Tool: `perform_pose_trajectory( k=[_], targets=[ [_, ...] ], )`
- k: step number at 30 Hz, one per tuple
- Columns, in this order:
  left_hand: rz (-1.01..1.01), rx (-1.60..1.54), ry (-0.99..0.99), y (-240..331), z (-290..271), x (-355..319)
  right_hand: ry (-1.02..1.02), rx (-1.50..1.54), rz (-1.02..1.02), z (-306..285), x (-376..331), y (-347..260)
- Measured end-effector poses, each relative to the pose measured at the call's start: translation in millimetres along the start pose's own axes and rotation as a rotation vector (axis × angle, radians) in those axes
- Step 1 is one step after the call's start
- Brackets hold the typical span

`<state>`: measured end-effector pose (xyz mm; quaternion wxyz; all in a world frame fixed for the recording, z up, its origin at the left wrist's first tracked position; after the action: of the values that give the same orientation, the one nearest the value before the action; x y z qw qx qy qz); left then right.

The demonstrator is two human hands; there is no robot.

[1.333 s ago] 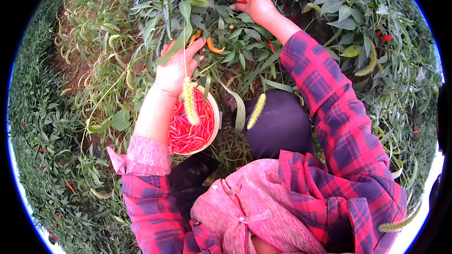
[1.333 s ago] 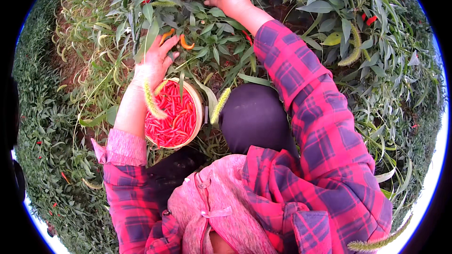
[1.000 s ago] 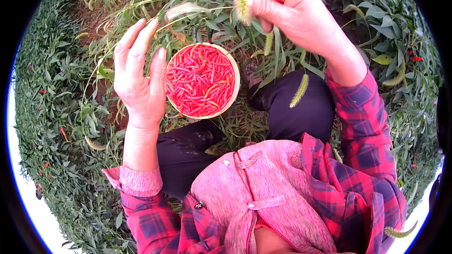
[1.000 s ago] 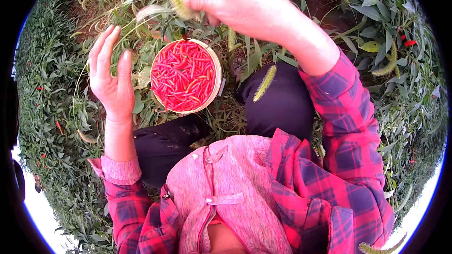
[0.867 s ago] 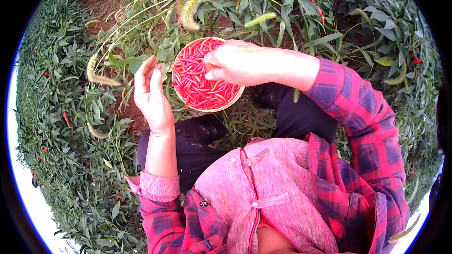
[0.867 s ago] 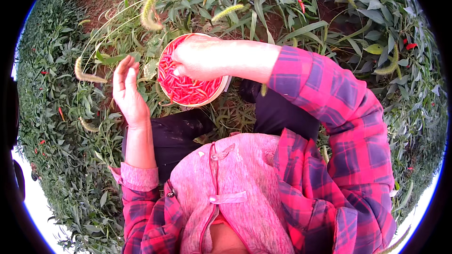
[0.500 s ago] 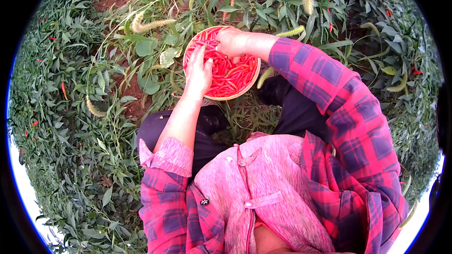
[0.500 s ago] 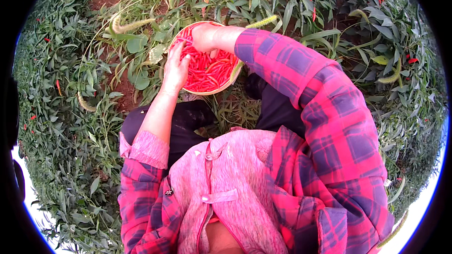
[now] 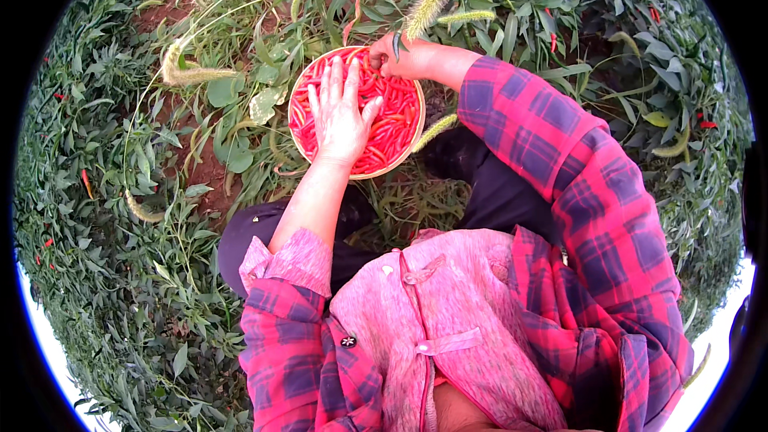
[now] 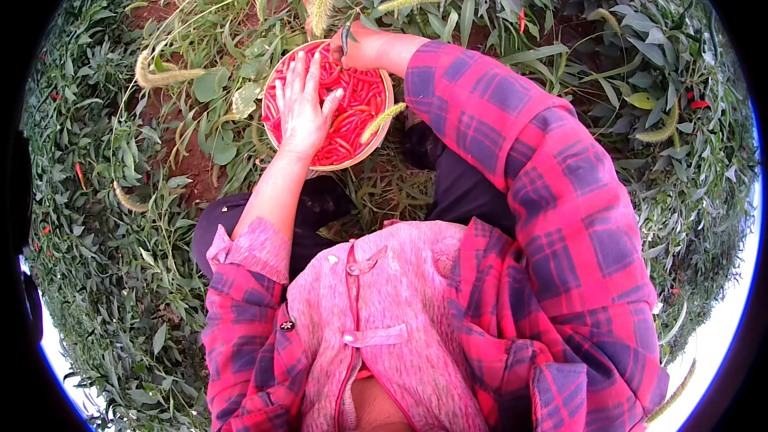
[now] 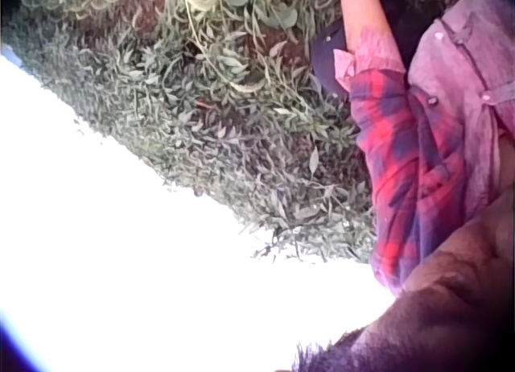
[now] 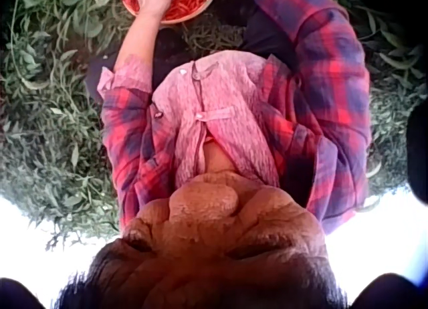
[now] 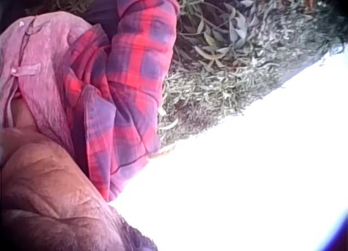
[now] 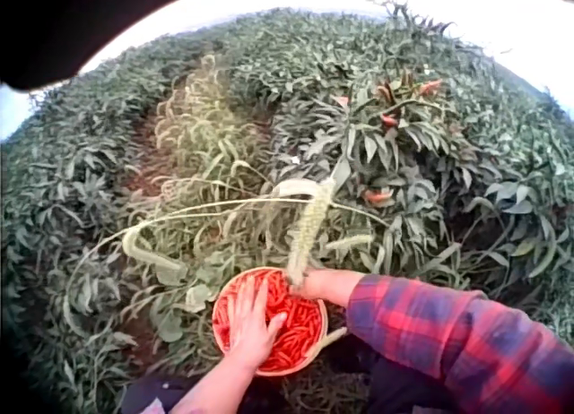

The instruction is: The person harvests red chili peppers from plants in a field. They pick the peppers by hand and place them into a bowl held in their lap.

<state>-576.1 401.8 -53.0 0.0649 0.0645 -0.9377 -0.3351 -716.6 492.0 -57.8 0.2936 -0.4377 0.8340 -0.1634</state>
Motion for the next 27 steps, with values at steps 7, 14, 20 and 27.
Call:
perform_pose_trajectory(
  k=[7, 14, 20, 27],
  targets=[
    [-0.006, 0.118, -0.104, -9.4, 21.6, -3.4, -0.013, -0.225, 0.002, -0.5, -7.3, -14.1],
    [0.028, 0.123, -0.087, -11.9, 21.0, -3.8, 0.023, -0.368, -0.145, 5.7, -1.5, -17.5],
    [0.048, 0.001, -0.004, -7.5, 5.7, -2.9, 0.088, -0.379, -0.204, 5.9, -2.1, -20.8],
    [0.098, -0.056, 0.148, 8.6, -20.3, 8.3, 0.149, -0.313, -0.304, -7.9, -15.6, -41.3]
  ],
)
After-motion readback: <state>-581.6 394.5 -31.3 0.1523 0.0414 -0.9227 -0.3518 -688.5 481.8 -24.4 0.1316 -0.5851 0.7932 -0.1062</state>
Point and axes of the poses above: each hand's wrist, its own x-axis towards the middle knuckle, its own z-axis out of the palm, y = z × x, the point moved 5 cm from there along x, towards the middle knuckle, and after that the axes turned 13 degrees about -x, right-handed, at the moved point
